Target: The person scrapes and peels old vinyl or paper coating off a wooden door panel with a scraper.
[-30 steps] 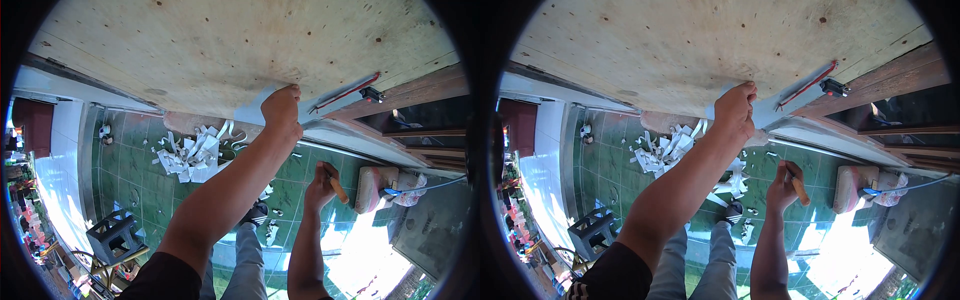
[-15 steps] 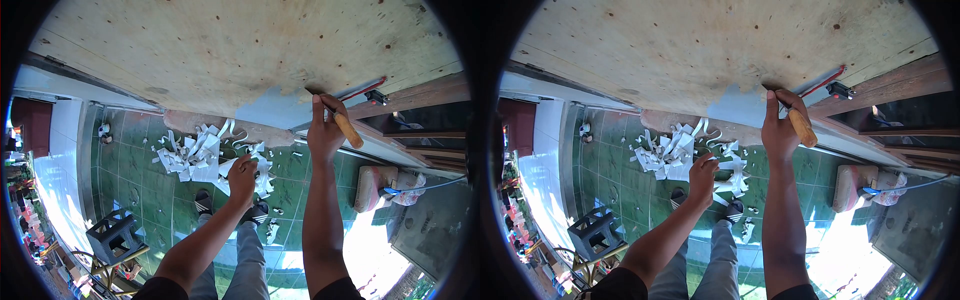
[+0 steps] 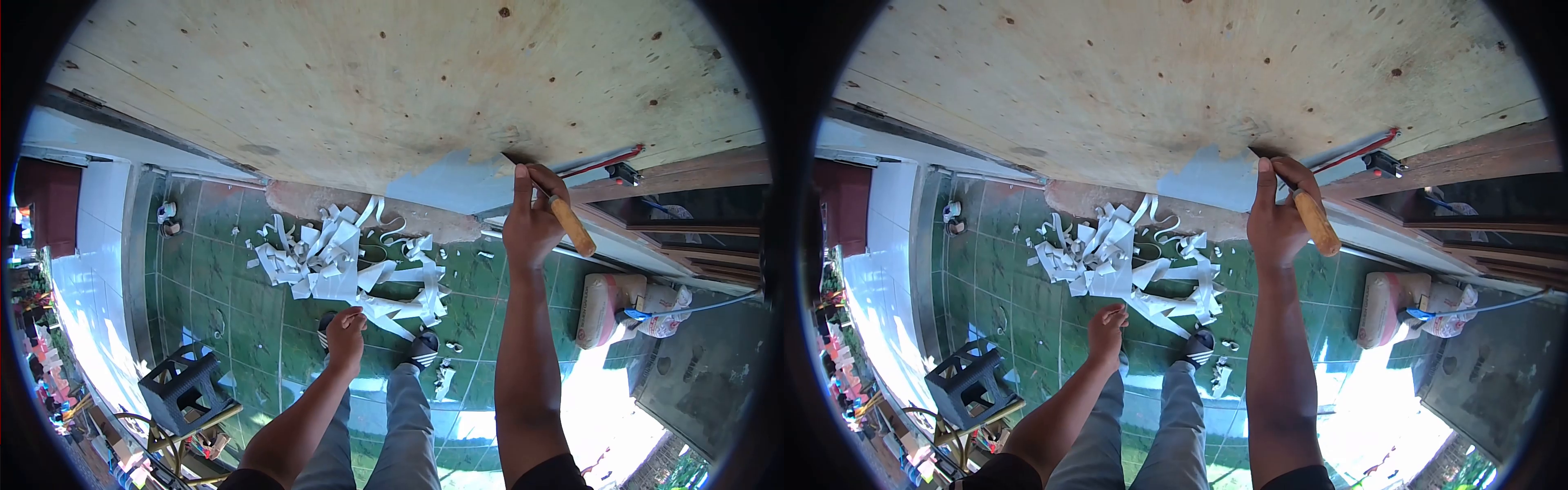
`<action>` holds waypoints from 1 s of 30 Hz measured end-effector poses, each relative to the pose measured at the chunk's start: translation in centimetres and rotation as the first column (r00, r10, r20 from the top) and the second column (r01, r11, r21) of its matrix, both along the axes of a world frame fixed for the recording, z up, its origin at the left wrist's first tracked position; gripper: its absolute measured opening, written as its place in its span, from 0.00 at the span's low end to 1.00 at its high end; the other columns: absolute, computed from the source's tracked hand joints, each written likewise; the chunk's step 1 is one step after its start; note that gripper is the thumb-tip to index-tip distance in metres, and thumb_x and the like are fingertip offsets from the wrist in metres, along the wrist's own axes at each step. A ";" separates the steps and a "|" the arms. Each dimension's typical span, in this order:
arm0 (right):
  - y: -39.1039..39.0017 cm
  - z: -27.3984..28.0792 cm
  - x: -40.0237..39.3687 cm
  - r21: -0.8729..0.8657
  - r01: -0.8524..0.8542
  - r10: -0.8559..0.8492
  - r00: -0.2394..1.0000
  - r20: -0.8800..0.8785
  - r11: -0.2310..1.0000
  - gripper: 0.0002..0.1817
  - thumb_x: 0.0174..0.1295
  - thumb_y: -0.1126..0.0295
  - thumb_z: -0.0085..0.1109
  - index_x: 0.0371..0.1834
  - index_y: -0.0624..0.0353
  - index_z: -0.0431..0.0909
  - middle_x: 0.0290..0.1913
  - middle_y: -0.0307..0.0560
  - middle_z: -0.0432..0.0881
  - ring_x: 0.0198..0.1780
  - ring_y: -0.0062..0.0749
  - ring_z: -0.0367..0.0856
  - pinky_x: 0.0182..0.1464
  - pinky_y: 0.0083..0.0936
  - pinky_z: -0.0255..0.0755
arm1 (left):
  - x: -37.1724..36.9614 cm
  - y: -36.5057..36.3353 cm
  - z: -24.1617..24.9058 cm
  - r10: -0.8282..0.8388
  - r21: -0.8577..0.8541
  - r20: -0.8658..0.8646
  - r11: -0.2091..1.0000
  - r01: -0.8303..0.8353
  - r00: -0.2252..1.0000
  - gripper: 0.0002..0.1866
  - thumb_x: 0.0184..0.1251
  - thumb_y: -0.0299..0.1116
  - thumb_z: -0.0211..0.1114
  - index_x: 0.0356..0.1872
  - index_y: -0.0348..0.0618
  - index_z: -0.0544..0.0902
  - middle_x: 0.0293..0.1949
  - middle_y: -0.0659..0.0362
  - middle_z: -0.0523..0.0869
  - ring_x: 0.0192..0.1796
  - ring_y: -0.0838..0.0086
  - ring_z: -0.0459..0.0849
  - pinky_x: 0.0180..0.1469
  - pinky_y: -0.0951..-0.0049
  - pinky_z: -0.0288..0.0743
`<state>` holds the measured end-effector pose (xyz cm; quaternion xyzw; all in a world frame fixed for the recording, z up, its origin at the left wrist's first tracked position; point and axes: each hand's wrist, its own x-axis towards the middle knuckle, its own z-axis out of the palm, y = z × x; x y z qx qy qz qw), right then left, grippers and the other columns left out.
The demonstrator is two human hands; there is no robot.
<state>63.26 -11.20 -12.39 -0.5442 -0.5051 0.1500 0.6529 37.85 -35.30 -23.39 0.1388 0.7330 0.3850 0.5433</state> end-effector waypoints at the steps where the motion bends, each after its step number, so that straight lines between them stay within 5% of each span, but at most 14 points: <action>1: 0.0 -0.2 -0.1 0.027 -0.005 0.005 1.000 0.014 1.000 0.08 0.67 0.75 0.73 0.43 0.65 0.82 0.45 0.48 0.88 0.47 0.31 0.86 0.55 0.31 0.81 | 0.2 0.5 0.3 -0.024 0.022 -0.007 0.999 0.024 1.000 0.11 0.74 0.25 0.65 0.53 0.33 0.85 0.41 0.58 0.88 0.42 0.77 0.84 0.49 0.75 0.77; 4: -0.2 0.7 0.5 -0.079 -0.032 0.034 0.999 0.018 0.996 0.08 0.67 0.77 0.72 0.43 0.64 0.81 0.45 0.49 0.87 0.48 0.31 0.86 0.56 0.30 0.82 | 1.9 3.8 1.4 -0.106 0.092 -0.021 0.990 0.107 0.994 0.11 0.75 0.26 0.66 0.54 0.33 0.85 0.41 0.58 0.89 0.42 0.76 0.84 0.50 0.74 0.77; 7: -1.3 1.1 0.9 0.018 -0.058 0.060 0.990 -0.127 0.998 0.07 0.68 0.78 0.71 0.44 0.65 0.81 0.45 0.49 0.87 0.48 0.31 0.86 0.53 0.28 0.82 | 5.0 8.9 2.7 -0.185 0.197 -0.043 0.962 0.190 0.982 0.13 0.76 0.29 0.66 0.56 0.34 0.86 0.45 0.57 0.90 0.45 0.76 0.85 0.52 0.74 0.78; 14: -5.8 0.1 1.9 0.006 0.098 -0.097 0.991 -0.095 0.995 0.07 0.69 0.80 0.68 0.46 0.66 0.80 0.49 0.49 0.86 0.48 0.30 0.85 0.53 0.27 0.82 | 14.1 22.5 10.8 -0.231 0.503 -0.221 0.805 0.314 0.947 0.18 0.72 0.37 0.73 0.53 0.32 0.89 0.44 0.51 0.93 0.43 0.77 0.87 0.50 0.75 0.77; 20: -11.1 -3.3 4.1 -0.164 0.168 -0.184 0.979 -0.092 0.972 0.06 0.70 0.78 0.67 0.45 0.66 0.80 0.48 0.48 0.86 0.48 0.31 0.84 0.56 0.29 0.81 | 17.1 25.7 13.2 -0.154 0.509 -0.077 0.844 0.172 0.985 0.19 0.70 0.36 0.74 0.51 0.28 0.89 0.44 0.51 0.93 0.46 0.72 0.87 0.54 0.71 0.77; 26: -18.0 -7.6 5.4 -0.363 0.191 -0.232 0.970 -0.074 0.912 0.07 0.70 0.76 0.68 0.45 0.66 0.80 0.47 0.48 0.86 0.48 0.33 0.85 0.53 0.31 0.81 | 18.9 25.6 13.3 0.022 0.521 -0.049 0.853 0.007 0.999 0.15 0.69 0.34 0.73 0.43 0.28 0.91 0.36 0.51 0.93 0.39 0.72 0.88 0.47 0.71 0.77; 30: -21.4 -8.9 5.4 -0.420 0.185 -0.205 0.979 -0.001 0.888 0.08 0.71 0.74 0.68 0.46 0.66 0.78 0.48 0.47 0.84 0.48 0.31 0.84 0.54 0.30 0.82 | 19.2 25.4 13.0 0.012 0.523 0.074 0.851 -0.049 0.997 0.15 0.69 0.33 0.73 0.47 0.30 0.89 0.43 0.55 0.90 0.46 0.73 0.84 0.54 0.71 0.74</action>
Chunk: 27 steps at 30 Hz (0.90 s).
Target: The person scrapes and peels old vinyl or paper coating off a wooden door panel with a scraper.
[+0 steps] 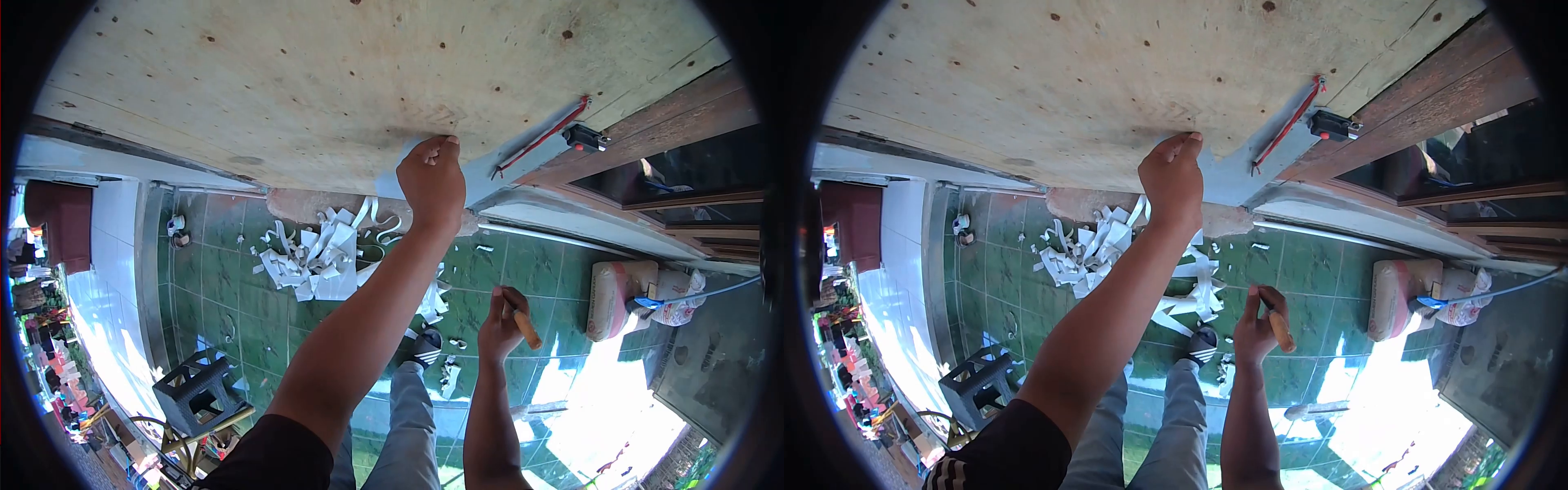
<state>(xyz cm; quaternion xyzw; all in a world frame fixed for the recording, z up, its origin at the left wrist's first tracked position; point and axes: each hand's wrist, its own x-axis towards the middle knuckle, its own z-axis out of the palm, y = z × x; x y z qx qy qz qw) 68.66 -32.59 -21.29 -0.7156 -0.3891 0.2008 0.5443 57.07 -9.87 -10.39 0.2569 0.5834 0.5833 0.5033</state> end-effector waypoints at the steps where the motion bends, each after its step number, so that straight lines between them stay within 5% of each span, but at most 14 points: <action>1: -0.7 -0.1 -0.1 -0.023 -0.011 0.011 1.000 0.009 1.000 0.08 0.71 0.75 0.68 0.46 0.66 0.78 0.48 0.47 0.84 0.48 0.31 0.84 0.55 0.30 0.82 | 0.0 0.0 0.0 0.006 0.007 -0.001 1.000 -0.006 1.000 0.14 0.70 0.33 0.73 0.47 0.30 0.88 0.42 0.56 0.90 0.45 0.74 0.84 0.53 0.71 0.74; 5: -2.7 -0.6 -0.8 -0.066 -0.021 0.021 1.000 -0.001 0.998 0.07 0.69 0.77 0.69 0.44 0.65 0.79 0.46 0.48 0.85 0.46 0.33 0.85 0.53 0.31 0.82 | 0.2 -1.0 -1.3 0.074 -0.014 -0.056 0.997 -0.075 0.996 0.12 0.71 0.31 0.70 0.39 0.28 0.89 0.32 0.57 0.90 0.36 0.77 0.84 0.44 0.74 0.75; 7: -3.1 -0.6 -1.4 -0.033 0.007 -0.007 1.000 -0.010 0.999 0.05 0.66 0.79 0.70 0.40 0.65 0.81 0.42 0.48 0.87 0.42 0.36 0.87 0.47 0.30 0.82 | 0.1 -1.7 -2.4 0.060 0.031 -0.082 0.998 -0.057 0.995 0.13 0.72 0.33 0.70 0.39 0.29 0.89 0.32 0.57 0.89 0.36 0.78 0.83 0.43 0.74 0.75; 10: -4.6 -0.9 -1.6 -0.121 -0.085 0.080 0.996 -0.043 0.989 0.08 0.70 0.78 0.67 0.46 0.66 0.78 0.48 0.48 0.84 0.49 0.32 0.84 0.56 0.31 0.83 | -0.2 -1.8 -2.1 0.035 0.016 -0.081 0.999 -0.034 0.996 0.14 0.73 0.35 0.71 0.41 0.29 0.89 0.32 0.57 0.89 0.36 0.78 0.82 0.44 0.75 0.74; 19: -6.7 -1.5 -3.2 -0.177 -0.127 0.122 0.992 -0.039 0.976 0.07 0.70 0.77 0.68 0.45 0.64 0.79 0.47 0.46 0.85 0.49 0.31 0.84 0.55 0.31 0.80 | 0.0 0.0 -1.8 0.020 0.088 -0.103 0.996 -0.011 0.994 0.16 0.71 0.36 0.71 0.42 0.28 0.90 0.35 0.52 0.92 0.39 0.73 0.86 0.48 0.68 0.76; 22: -6.5 -1.2 -3.9 -0.125 -0.060 0.064 0.997 0.033 0.990 0.06 0.65 0.76 0.72 0.38 0.61 0.82 0.39 0.47 0.88 0.40 0.39 0.87 0.44 0.33 0.80 | -0.4 -0.6 -2.1 0.008 0.049 -0.125 0.999 -0.002 0.992 0.15 0.69 0.35 0.70 0.41 0.27 0.90 0.34 0.51 0.92 0.39 0.71 0.87 0.49 0.67 0.77; 27: -7.8 -1.2 -4.4 -0.223 -0.133 0.122 0.991 -0.060 0.966 0.07 0.69 0.76 0.69 0.44 0.63 0.79 0.47 0.46 0.85 0.48 0.31 0.84 0.54 0.30 0.79 | -1.6 -2.7 -3.0 -0.092 -0.026 -0.116 0.996 0.089 0.989 0.13 0.68 0.33 0.71 0.41 0.29 0.90 0.38 0.56 0.92 0.41 0.75 0.85 0.51 0.71 0.75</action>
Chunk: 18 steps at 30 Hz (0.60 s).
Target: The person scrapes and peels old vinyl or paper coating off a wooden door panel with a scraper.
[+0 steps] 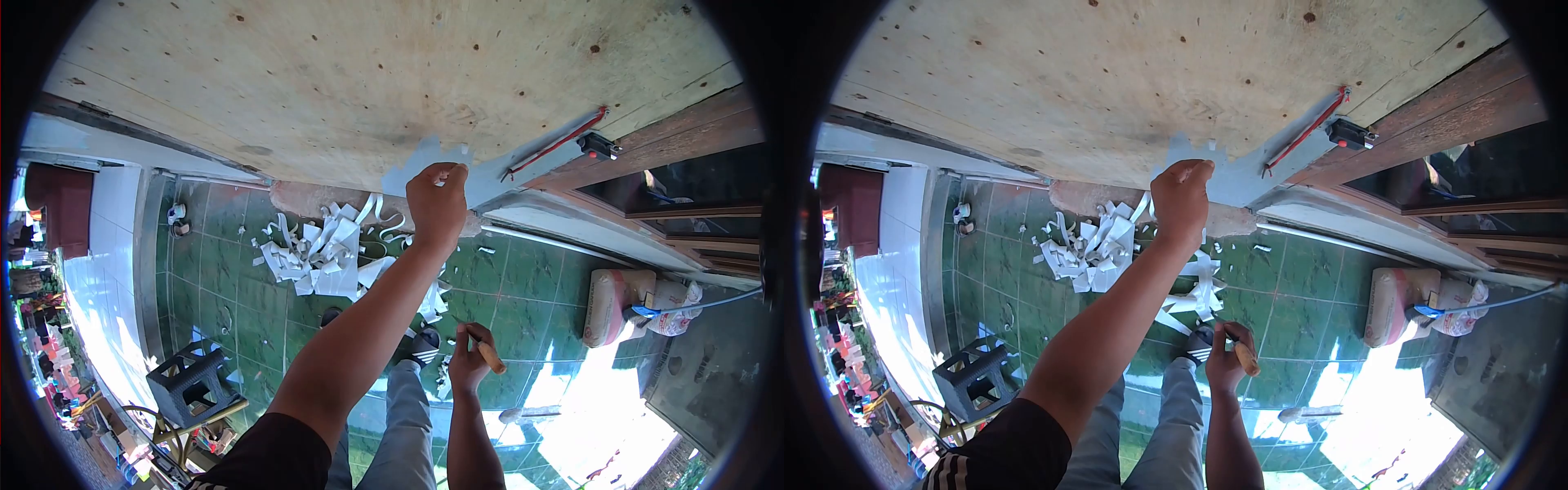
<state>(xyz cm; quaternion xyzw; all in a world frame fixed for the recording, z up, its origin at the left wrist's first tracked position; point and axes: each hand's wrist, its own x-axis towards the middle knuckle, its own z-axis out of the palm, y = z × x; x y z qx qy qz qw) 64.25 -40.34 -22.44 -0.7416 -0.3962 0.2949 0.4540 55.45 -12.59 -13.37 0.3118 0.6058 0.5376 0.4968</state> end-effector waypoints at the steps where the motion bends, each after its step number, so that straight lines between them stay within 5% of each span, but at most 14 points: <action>1: -0.1 0.1 -0.1 -0.017 -0.001 0.001 1.000 -0.003 1.000 0.07 0.69 0.76 0.69 0.44 0.63 0.79 0.47 0.46 0.85 0.48 0.31 0.84 0.54 0.31 0.79 | -0.2 -0.6 0.0 -0.020 -0.031 -0.011 0.999 0.020 1.000 0.13 0.68 0.33 0.71 0.42 0.30 0.90 0.38 0.56 0.92 0.41 0.76 0.85 0.50 0.71 0.75; 5: -0.5 -0.1 -0.7 -0.033 -0.014 0.014 1.000 0.010 0.999 0.07 0.69 0.76 0.69 0.44 0.63 0.79 0.47 0.46 0.85 0.48 0.31 0.84 0.54 0.31 0.80 | -0.4 -2.5 -2.5 -0.099 -0.052 -0.104 0.994 0.094 0.990 0.15 0.70 0.37 0.72 0.42 0.30 0.90 0.36 0.57 0.91 0.39 0.77 0.85 0.49 0.73 0.76; 9: -0.4 -0.1 -1.2 0.030 0.016 -0.017 1.000 0.016 0.999 0.06 0.66 0.77 0.71 0.40 0.62 0.81 0.42 0.47 0.87 0.43 0.37 0.87 0.49 0.32 0.81 | -0.2 0.0 -1.5 -0.010 0.131 -0.247 0.990 0.044 0.969 0.19 0.73 0.42 0.72 0.42 0.30 0.90 0.35 0.56 0.91 0.40 0.78 0.85 0.48 0.73 0.76; 12: -0.9 -0.1 -1.4 0.002 0.005 -0.005 1.000 -0.020 1.000 0.07 0.67 0.77 0.70 0.42 0.63 0.80 0.44 0.47 0.86 0.46 0.34 0.85 0.52 0.32 0.81 | -1.0 2.7 0.8 -0.229 -0.038 -0.158 0.973 0.226 0.960 0.21 0.71 0.45 0.73 0.40 0.30 0.91 0.34 0.50 0.92 0.39 0.68 0.87 0.48 0.67 0.78; 15: -1.3 -0.1 -1.5 -0.031 -0.014 0.013 0.999 -0.040 0.999 0.07 0.69 0.77 0.69 0.44 0.64 0.80 0.47 0.47 0.85 0.48 0.32 0.84 0.55 0.31 0.81 | 0.2 3.1 0.1 -0.037 0.144 -0.073 0.988 0.047 0.997 0.21 0.71 0.43 0.72 0.40 0.29 0.91 0.31 0.50 0.91 0.36 0.68 0.86 0.46 0.68 0.77; 18: -2.0 -0.3 -1.7 -0.033 -0.020 0.019 0.998 -0.052 0.999 0.07 0.69 0.77 0.69 0.44 0.64 0.80 0.46 0.46 0.84 0.48 0.32 0.84 0.55 0.31 0.81 | -0.3 2.5 -1.2 -0.064 0.091 -0.079 0.993 0.071 0.995 0.18 0.71 0.41 0.71 0.40 0.29 0.91 0.32 0.49 0.91 0.35 0.67 0.87 0.46 0.67 0.77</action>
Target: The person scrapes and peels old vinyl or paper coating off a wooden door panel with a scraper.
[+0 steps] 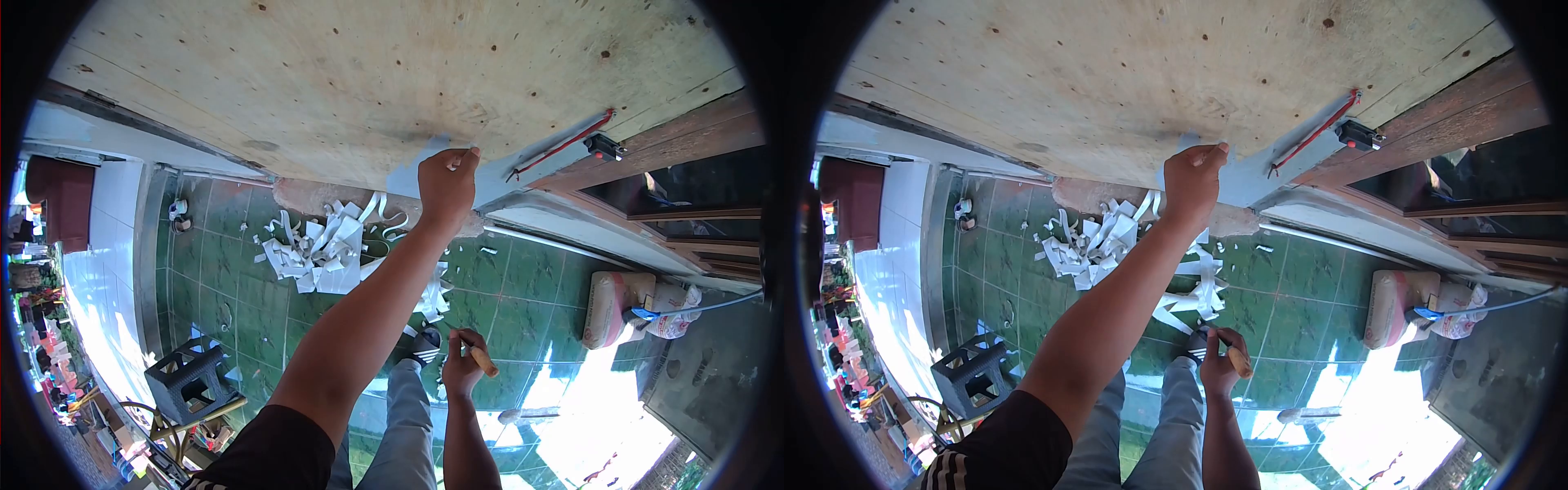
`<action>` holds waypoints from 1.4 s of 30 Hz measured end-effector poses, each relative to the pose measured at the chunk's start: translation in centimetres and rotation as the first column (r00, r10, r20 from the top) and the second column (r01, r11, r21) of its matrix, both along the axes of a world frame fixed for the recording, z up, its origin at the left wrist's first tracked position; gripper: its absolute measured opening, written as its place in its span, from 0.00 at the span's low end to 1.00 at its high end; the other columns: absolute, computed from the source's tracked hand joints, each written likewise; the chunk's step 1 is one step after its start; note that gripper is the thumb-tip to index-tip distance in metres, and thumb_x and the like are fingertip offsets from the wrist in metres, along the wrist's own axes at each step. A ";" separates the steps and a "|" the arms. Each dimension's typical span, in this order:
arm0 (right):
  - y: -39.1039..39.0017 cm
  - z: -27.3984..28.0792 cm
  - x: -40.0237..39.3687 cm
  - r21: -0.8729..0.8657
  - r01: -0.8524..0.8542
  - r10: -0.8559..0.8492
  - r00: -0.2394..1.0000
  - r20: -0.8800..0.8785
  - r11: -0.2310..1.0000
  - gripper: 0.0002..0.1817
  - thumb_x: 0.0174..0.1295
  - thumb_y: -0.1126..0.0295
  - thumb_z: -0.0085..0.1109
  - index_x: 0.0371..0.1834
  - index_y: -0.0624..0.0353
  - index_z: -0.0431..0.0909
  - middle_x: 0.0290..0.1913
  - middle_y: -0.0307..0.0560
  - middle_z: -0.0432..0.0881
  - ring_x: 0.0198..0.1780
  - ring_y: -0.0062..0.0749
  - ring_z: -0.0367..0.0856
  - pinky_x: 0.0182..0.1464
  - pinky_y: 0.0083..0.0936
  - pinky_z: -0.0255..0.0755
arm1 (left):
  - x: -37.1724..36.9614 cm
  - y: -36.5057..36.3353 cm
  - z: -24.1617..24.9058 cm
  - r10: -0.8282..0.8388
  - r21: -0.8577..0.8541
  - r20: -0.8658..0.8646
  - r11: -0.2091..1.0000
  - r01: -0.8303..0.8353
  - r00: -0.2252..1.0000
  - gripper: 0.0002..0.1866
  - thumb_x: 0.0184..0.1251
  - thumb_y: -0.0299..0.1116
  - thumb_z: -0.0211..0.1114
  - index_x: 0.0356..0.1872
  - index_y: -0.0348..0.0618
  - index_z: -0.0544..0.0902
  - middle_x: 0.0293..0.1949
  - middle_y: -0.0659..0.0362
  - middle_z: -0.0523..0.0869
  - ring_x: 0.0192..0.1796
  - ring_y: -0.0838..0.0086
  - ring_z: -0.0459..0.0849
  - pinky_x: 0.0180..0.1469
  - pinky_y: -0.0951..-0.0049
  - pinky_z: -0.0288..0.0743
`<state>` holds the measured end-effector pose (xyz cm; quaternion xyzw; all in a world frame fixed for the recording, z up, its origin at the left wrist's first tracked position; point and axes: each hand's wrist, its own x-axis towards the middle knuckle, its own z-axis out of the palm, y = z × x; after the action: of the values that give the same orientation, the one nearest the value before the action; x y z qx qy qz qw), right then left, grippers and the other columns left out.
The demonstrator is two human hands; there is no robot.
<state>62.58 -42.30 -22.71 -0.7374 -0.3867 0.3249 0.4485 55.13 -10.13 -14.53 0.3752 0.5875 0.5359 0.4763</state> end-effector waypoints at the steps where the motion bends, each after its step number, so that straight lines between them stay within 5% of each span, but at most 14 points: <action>1: -0.2 -0.1 0.0 0.003 -0.005 0.005 1.000 -0.006 1.000 0.07 0.69 0.77 0.69 0.44 0.63 0.80 0.46 0.46 0.84 0.48 0.32 0.84 0.56 0.31 0.81 | -0.3 -0.4 -0.2 -0.019 -0.031 0.008 0.999 0.019 1.000 0.18 0.71 0.40 0.72 0.40 0.30 0.91 0.33 0.52 0.91 0.36 0.70 0.86 0.47 0.68 0.76; 9: -2.2 -0.5 -0.1 -0.026 -0.028 0.029 0.999 0.045 0.999 0.07 0.68 0.77 0.69 0.44 0.64 0.80 0.46 0.47 0.85 0.48 0.33 0.85 0.55 0.30 0.81 | -1.8 -4.5 -3.1 -0.061 -0.106 -0.140 0.993 0.046 0.988 0.16 0.71 0.40 0.72 0.37 0.32 0.91 0.30 0.57 0.90 0.36 0.76 0.84 0.45 0.69 0.75; 12: -2.6 -0.8 -0.2 -0.047 -0.024 0.026 0.999 0.031 0.999 0.07 0.68 0.77 0.69 0.43 0.64 0.80 0.46 0.47 0.85 0.48 0.33 0.86 0.55 0.30 0.81 | -2.6 -7.0 -4.6 -0.138 -0.190 -0.159 0.976 0.107 0.978 0.16 0.68 0.40 0.72 0.37 0.33 0.91 0.31 0.48 0.91 0.36 0.61 0.90 0.44 0.63 0.78; 16: -3.0 -1.1 -0.3 -0.064 -0.018 0.019 1.000 0.008 0.998 0.07 0.68 0.77 0.69 0.44 0.64 0.80 0.46 0.48 0.85 0.49 0.33 0.86 0.55 0.29 0.81 | -3.8 -12.5 -6.9 -0.182 -0.145 -0.303 0.979 0.143 0.935 0.15 0.66 0.40 0.74 0.34 0.35 0.91 0.31 0.48 0.90 0.36 0.58 0.90 0.43 0.61 0.79; 19: -1.5 -0.2 -0.5 0.001 0.028 -0.028 0.989 0.148 1.000 0.07 0.64 0.76 0.73 0.37 0.61 0.82 0.38 0.48 0.87 0.39 0.39 0.88 0.46 0.31 0.81 | -6.0 -16.9 -8.5 -0.242 -0.234 -0.422 0.960 0.153 0.874 0.16 0.62 0.40 0.77 0.28 0.35 0.89 0.28 0.49 0.88 0.34 0.58 0.88 0.41 0.59 0.78; 23: 6.0 2.9 0.1 0.212 0.018 -0.038 0.995 0.088 0.977 0.06 0.67 0.75 0.71 0.41 0.63 0.83 0.41 0.48 0.88 0.41 0.36 0.88 0.48 0.31 0.82 | -11.3 -22.8 -11.0 -0.326 -0.365 -0.642 0.926 0.097 0.694 0.19 0.55 0.39 0.81 0.19 0.36 0.82 0.24 0.52 0.83 0.29 0.59 0.85 0.37 0.59 0.77; 25: 13.8 6.4 -0.6 0.358 -0.039 0.007 0.996 0.091 0.933 0.07 0.68 0.75 0.71 0.43 0.65 0.83 0.42 0.49 0.88 0.43 0.35 0.88 0.50 0.30 0.82 | -15.1 -26.7 -13.7 -0.204 -0.448 -0.554 0.890 -0.082 0.807 0.18 0.54 0.37 0.82 0.20 0.37 0.82 0.24 0.53 0.84 0.28 0.62 0.86 0.35 0.64 0.78; 28: 24.2 10.4 -2.1 0.606 -0.069 0.070 0.997 0.021 0.792 0.07 0.69 0.74 0.70 0.43 0.66 0.83 0.43 0.50 0.89 0.44 0.34 0.88 0.52 0.29 0.81 | -18.8 -28.4 -12.2 -0.178 -0.447 -0.533 0.889 -0.097 0.827 0.10 0.61 0.31 0.78 0.30 0.35 0.87 0.30 0.53 0.91 0.32 0.67 0.90 0.38 0.68 0.81; 33: 30.4 10.7 -3.3 0.658 -0.162 0.046 0.981 0.190 0.736 0.07 0.69 0.74 0.71 0.42 0.66 0.83 0.42 0.50 0.89 0.44 0.35 0.88 0.50 0.27 0.82 | -24.8 -29.7 -13.1 -0.140 -0.368 -0.609 0.922 -0.121 0.781 0.08 0.69 0.26 0.67 0.42 0.39 0.92 0.33 0.48 0.93 0.32 0.62 0.93 0.37 0.67 0.82; 34: 30.8 10.9 -3.5 0.660 -0.180 0.033 0.973 0.229 0.730 0.06 0.69 0.74 0.71 0.41 0.65 0.83 0.42 0.50 0.89 0.43 0.35 0.88 0.49 0.28 0.82 | -26.1 -29.8 -13.8 -0.160 -0.439 -0.562 0.889 -0.129 0.812 0.09 0.69 0.24 0.64 0.43 0.39 0.92 0.41 0.46 0.93 0.45 0.54 0.93 0.47 0.62 0.85; 37: 31.2 10.0 -3.6 0.608 -0.184 0.009 0.960 0.279 0.773 0.05 0.69 0.75 0.70 0.41 0.66 0.83 0.42 0.51 0.89 0.43 0.36 0.89 0.48 0.29 0.83 | -29.5 -29.2 -14.9 -0.254 -0.303 -0.752 0.953 0.023 0.608 0.12 0.67 0.22 0.64 0.48 0.39 0.90 0.53 0.44 0.91 0.62 0.43 0.85 0.64 0.55 0.80; 38: 31.3 9.4 -3.5 0.551 -0.249 0.022 0.922 0.386 0.797 0.04 0.69 0.76 0.69 0.40 0.65 0.83 0.43 0.51 0.89 0.44 0.36 0.89 0.47 0.27 0.84 | -30.4 -28.9 -15.1 -0.289 -0.393 -0.679 0.920 -0.001 0.675 0.15 0.65 0.22 0.64 0.51 0.39 0.88 0.58 0.45 0.89 0.72 0.38 0.75 0.75 0.52 0.71; 41: 31.1 9.9 -4.4 0.649 -0.195 0.007 0.960 0.280 0.736 0.05 0.69 0.77 0.69 0.41 0.66 0.83 0.44 0.51 0.89 0.44 0.35 0.89 0.49 0.29 0.83 | -32.1 -26.1 -12.6 -0.187 -0.235 -0.818 0.972 -0.021 0.544 0.14 0.65 0.24 0.65 0.51 0.38 0.88 0.55 0.45 0.90 0.72 0.38 0.75 0.75 0.52 0.70; 42: 31.1 11.1 -4.8 0.689 -0.143 -0.021 0.974 0.225 0.711 0.05 0.70 0.76 0.69 0.40 0.66 0.83 0.44 0.50 0.89 0.44 0.35 0.88 0.50 0.29 0.82 | -33.1 -25.6 -12.8 -0.158 -0.197 -0.846 0.980 -0.023 0.509 0.14 0.67 0.26 0.66 0.52 0.38 0.87 0.51 0.46 0.91 0.66 0.43 0.82 0.68 0.52 0.76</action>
<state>57.81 -11.24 -11.64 -0.5298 -0.5515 0.0868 0.6385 21.98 -35.72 -27.31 0.5683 0.7770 0.2052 0.1764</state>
